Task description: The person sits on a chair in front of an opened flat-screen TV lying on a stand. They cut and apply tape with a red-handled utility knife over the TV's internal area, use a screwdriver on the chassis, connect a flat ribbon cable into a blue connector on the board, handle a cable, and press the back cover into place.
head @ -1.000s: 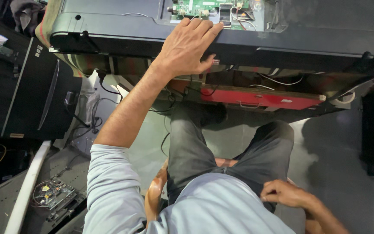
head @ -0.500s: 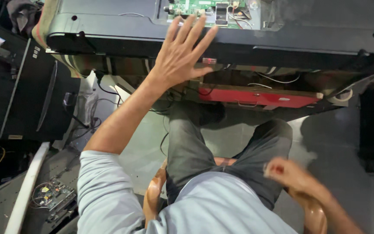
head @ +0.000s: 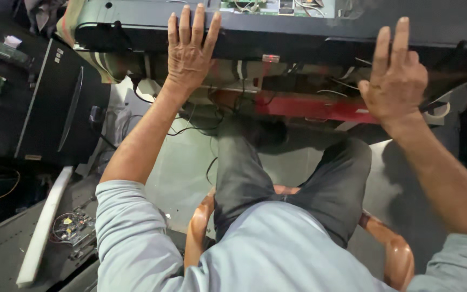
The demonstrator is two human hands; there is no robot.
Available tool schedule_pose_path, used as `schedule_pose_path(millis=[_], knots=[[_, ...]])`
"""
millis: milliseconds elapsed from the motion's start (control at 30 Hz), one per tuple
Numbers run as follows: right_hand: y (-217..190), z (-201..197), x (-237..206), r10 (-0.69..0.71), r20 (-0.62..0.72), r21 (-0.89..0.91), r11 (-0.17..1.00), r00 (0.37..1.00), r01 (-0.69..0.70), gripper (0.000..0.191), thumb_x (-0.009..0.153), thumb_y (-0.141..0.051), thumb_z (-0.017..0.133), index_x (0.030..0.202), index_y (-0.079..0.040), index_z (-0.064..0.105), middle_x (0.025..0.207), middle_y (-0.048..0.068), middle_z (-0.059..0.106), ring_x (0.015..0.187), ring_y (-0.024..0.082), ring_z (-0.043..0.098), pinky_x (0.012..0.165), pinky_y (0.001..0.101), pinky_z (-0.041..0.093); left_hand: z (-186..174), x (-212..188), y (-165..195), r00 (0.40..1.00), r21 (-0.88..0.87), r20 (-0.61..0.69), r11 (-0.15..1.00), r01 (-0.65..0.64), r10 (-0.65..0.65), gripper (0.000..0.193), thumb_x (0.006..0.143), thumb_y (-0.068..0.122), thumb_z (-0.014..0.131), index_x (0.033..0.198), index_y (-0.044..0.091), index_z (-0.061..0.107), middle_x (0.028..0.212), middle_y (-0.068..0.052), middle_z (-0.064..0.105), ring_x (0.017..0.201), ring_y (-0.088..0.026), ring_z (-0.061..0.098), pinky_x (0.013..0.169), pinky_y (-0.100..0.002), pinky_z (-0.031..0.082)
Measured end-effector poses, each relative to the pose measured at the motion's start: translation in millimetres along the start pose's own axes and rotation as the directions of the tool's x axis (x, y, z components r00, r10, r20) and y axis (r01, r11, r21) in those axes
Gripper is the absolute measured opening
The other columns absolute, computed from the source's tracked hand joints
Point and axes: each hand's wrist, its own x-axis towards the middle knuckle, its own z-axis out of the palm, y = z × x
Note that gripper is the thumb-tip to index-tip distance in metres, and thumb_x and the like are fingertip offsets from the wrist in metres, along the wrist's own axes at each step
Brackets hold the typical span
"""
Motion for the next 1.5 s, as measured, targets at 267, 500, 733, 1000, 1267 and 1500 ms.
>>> schedule_pose_path(millis=[267, 500, 733, 1000, 1267, 1500], knots=[[2.3, 34.6, 10.3, -0.014, -0.066, -0.165, 0.986, 0.998, 0.003, 0.068, 0.095, 0.0, 0.061, 0.156, 0.005, 0.032, 0.16, 0.034, 0.035, 0.084, 0.027, 0.06, 0.066, 0.0382, 0.049, -6.9, 9.8, -4.1, 0.998, 0.009, -0.03, 0.999, -0.054, 0.054, 0.114, 0.071, 0.032, 0.096, 0.162, 0.01, 0.03, 0.154, -0.023, 0.035, 0.145, -0.047, 0.034, 0.118, -0.065, 0.027], [-13.3, 22.9, 23.4, 0.011, -0.141, -0.24, 0.97, 0.99, -0.045, 0.067, 0.096, -0.001, 0.059, 0.157, 0.005, 0.032, 0.16, 0.036, 0.033, 0.076, 0.023, 0.061, 0.066, 0.0347, 0.052, -24.8, 17.8, -0.2, 0.996, 0.027, -0.056, 0.998, -0.061, 0.062, 0.112, 0.07, 0.031, 0.095, 0.16, 0.009, 0.033, 0.153, -0.023, 0.038, 0.143, -0.046, 0.036, 0.117, -0.064, 0.028], [-11.4, 4.3, 28.5, -0.038, -0.193, -0.164, 0.987, 0.98, 0.006, 0.061, 0.1, -0.005, 0.061, 0.155, 0.002, 0.037, 0.153, 0.035, 0.042, 0.073, 0.025, 0.066, 0.065, 0.0371, 0.054, -38.8, 24.5, 7.8, 0.999, 0.018, -0.033, 0.999, -0.038, 0.039, 0.111, 0.069, 0.035, 0.096, 0.158, 0.008, 0.035, 0.154, -0.023, 0.04, 0.14, -0.046, 0.038, 0.114, -0.064, 0.028], [-18.5, 8.1, 2.6, 0.026, -0.202, -0.024, 0.999, 0.979, -0.032, 0.061, 0.102, -0.003, 0.061, 0.158, -0.001, 0.039, 0.153, 0.035, 0.044, 0.074, 0.03, 0.067, 0.065, 0.0385, 0.055, -35.1, 5.6, 9.9, 0.994, 0.074, -0.082, 0.995, -0.06, 0.066, 0.107, 0.075, 0.033, 0.096, 0.159, 0.01, 0.034, 0.153, -0.021, 0.04, 0.14, -0.044, 0.039, 0.115, -0.062, 0.03], [-28.6, 29.1, -7.4, 0.145, -0.239, -0.062, 0.984, 0.96, -0.164, 0.071, 0.097, 0.003, 0.057, 0.162, -0.002, 0.03, 0.16, 0.033, 0.035, 0.077, 0.028, 0.067, 0.071, 0.0373, 0.056, -27.7, -8.6, 10.3, 0.999, -0.061, -0.027, 0.998, -0.031, 0.03, 0.097, 0.075, 0.029, 0.083, 0.159, 0.007, 0.038, 0.148, -0.024, 0.042, 0.134, -0.047, 0.042, 0.11, -0.067, 0.033], [-26.2, 36.9, -5.5, 0.161, -0.222, -0.097, 0.978, 0.962, -0.186, 0.075, 0.095, 0.007, 0.057, 0.164, -0.001, 0.029, 0.162, 0.033, 0.032, 0.077, 0.026, 0.068, 0.07, 0.0367, 0.056, -19.7, -21.3, -5.4, 0.997, 0.19, -0.082, 0.982, 0.02, -0.004, 0.083, 0.092, 0.017, 0.078, 0.163, 0.011, 0.036, 0.153, -0.019, 0.04, 0.142, -0.042, 0.039, 0.119, -0.063, 0.03]])
